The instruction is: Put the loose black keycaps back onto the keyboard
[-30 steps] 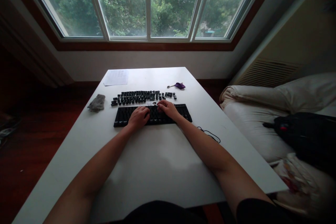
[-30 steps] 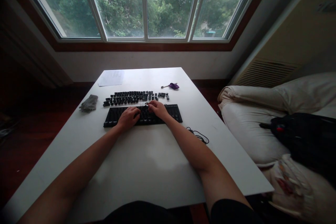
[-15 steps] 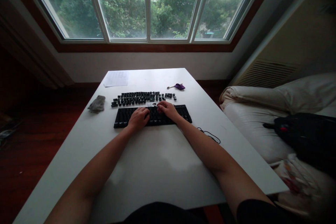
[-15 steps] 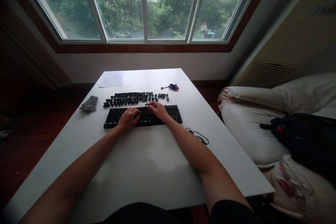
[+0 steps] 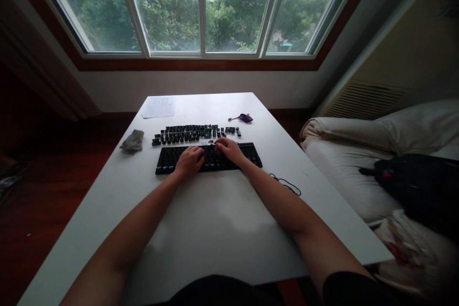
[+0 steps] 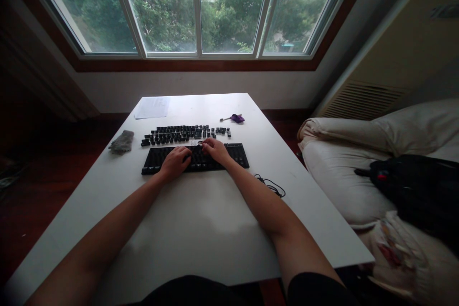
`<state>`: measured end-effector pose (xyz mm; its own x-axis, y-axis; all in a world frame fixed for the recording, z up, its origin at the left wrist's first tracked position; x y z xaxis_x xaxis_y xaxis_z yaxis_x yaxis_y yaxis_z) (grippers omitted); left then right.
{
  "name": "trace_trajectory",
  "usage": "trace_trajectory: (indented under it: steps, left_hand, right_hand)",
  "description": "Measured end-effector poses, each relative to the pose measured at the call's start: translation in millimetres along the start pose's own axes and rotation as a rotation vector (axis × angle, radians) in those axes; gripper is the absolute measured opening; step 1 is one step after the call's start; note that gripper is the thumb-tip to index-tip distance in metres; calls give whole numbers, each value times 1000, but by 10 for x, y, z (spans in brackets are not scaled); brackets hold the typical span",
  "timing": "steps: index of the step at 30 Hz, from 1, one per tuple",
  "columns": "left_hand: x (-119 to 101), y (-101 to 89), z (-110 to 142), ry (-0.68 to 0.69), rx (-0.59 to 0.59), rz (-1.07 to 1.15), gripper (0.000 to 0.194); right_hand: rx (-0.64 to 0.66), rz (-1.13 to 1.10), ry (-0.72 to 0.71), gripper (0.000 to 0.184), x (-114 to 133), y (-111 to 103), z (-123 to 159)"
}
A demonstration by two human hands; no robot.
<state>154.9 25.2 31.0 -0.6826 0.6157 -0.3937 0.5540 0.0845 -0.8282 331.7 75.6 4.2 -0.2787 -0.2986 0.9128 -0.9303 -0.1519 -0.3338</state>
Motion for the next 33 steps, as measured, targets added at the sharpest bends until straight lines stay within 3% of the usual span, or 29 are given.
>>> trace_trajectory:
  steps: [33]
  left_hand:
    - [16, 12, -3, 15, -4, -2, 11]
  right_hand:
    - [-32, 127, -33, 24, -31, -11, -6]
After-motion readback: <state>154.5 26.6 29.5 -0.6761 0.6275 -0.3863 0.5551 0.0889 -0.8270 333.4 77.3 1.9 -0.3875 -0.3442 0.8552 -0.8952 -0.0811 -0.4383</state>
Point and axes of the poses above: each hand's wrist, its own z-axis away from the middle knuckle, its own y-axis out of the palm, x = y × z, the point moved 7 cm from there along -z, towards the middle knuckle, and after that the axes turned 6 degrees about z, right-handed, at the moved point
